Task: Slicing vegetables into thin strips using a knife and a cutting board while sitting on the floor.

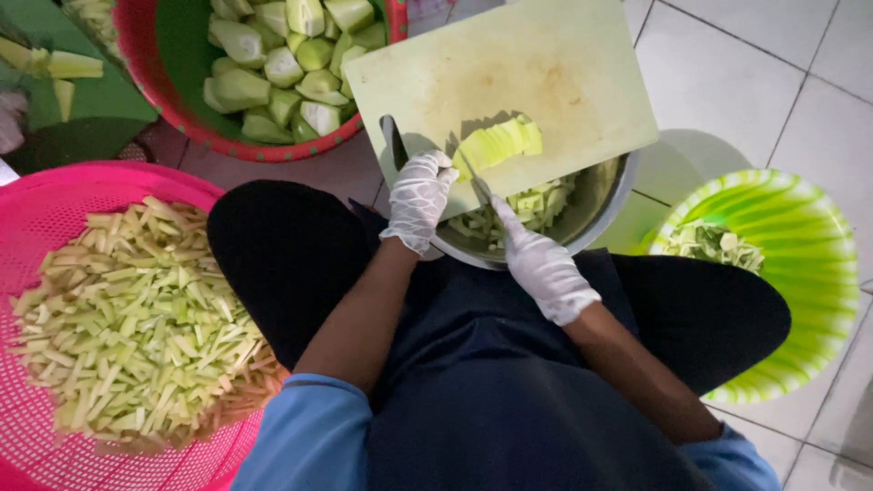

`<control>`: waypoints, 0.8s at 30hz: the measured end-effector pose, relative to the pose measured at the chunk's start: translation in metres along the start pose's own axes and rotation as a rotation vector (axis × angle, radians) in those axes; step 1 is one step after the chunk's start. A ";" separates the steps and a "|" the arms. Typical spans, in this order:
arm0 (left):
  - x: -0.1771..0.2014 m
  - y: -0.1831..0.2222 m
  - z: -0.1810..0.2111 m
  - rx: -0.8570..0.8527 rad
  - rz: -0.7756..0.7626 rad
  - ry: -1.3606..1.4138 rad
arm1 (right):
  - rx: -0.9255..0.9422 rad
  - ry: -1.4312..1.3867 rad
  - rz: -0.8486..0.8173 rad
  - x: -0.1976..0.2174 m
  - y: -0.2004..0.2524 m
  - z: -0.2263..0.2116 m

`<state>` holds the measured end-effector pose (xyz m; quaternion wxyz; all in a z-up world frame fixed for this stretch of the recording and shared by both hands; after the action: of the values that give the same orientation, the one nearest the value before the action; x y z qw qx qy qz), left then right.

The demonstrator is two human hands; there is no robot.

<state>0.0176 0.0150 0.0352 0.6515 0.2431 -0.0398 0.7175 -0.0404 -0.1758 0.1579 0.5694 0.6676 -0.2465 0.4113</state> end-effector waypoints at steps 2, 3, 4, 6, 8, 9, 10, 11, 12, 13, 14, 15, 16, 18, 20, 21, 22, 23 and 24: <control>0.004 -0.005 0.006 0.077 -0.026 -0.030 | 0.063 0.069 0.083 -0.014 -0.009 0.005; 0.002 -0.007 0.005 0.067 -0.024 -0.031 | 0.060 0.068 0.093 -0.015 -0.007 0.004; 0.001 -0.007 0.003 0.123 -0.024 -0.028 | 0.069 0.139 0.140 -0.016 -0.004 0.002; 0.004 -0.005 0.006 0.174 -0.019 -0.027 | 0.078 0.208 0.195 -0.019 -0.002 0.003; 0.009 -0.001 0.015 0.192 -0.041 0.043 | 0.097 0.122 0.164 -0.026 -0.004 0.007; 0.010 -0.001 0.014 0.192 -0.039 0.039 | 0.099 0.118 0.165 -0.023 -0.008 0.008; 0.009 -0.001 0.013 0.179 -0.044 0.032 | 0.045 -0.053 0.062 -0.022 -0.011 0.012; 0.007 -0.002 0.012 0.165 -0.050 0.025 | -0.010 -0.225 -0.040 -0.020 -0.014 0.015; 0.006 -0.004 0.008 0.159 -0.052 0.026 | -0.015 -0.225 -0.036 -0.012 -0.008 0.011; 0.004 -0.006 0.003 0.191 -0.056 0.018 | -0.027 -0.231 -0.045 -0.003 -0.001 0.008; 0.003 -0.007 -0.002 0.227 -0.058 0.011 | -0.035 -0.237 -0.057 0.005 0.005 0.004; 0.004 -0.008 0.002 0.224 -0.058 0.013 | -0.037 -0.236 -0.055 0.010 0.007 0.002; 0.004 -0.006 0.004 0.236 -0.042 0.019 | -0.025 -0.210 -0.060 0.014 0.010 -0.002; 0.006 -0.004 0.006 0.251 -0.026 0.027 | -0.014 -0.182 -0.067 0.014 0.012 -0.005; 0.009 -0.004 0.007 0.258 -0.019 0.036 | -0.021 -0.048 -0.061 0.008 0.009 -0.003; 0.010 -0.005 0.007 0.262 -0.018 0.038 | -0.019 -0.046 -0.064 0.016 0.013 -0.008; 0.012 -0.005 0.006 0.268 -0.012 0.043 | -0.027 -0.070 -0.091 0.023 0.015 -0.012; 0.013 -0.005 0.005 0.273 -0.006 0.048 | -0.036 -0.095 -0.118 0.031 0.018 -0.016; 0.013 -0.002 0.004 0.281 -0.009 0.046 | -0.035 -0.097 -0.127 0.021 0.009 -0.015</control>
<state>0.0208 0.0257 0.0434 0.6151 0.3157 0.0773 0.7183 -0.0403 -0.1605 0.1805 0.5935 0.6909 -0.2381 0.3372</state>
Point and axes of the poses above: each hand's wrist, its own y-axis away from the middle knuckle, its own x-axis out of the back of the hand, z = x × y, the point moved 1 cm from there along -y, towards the middle knuckle, and after that the axes turned 14 degrees about y, right-handed, at the moved point
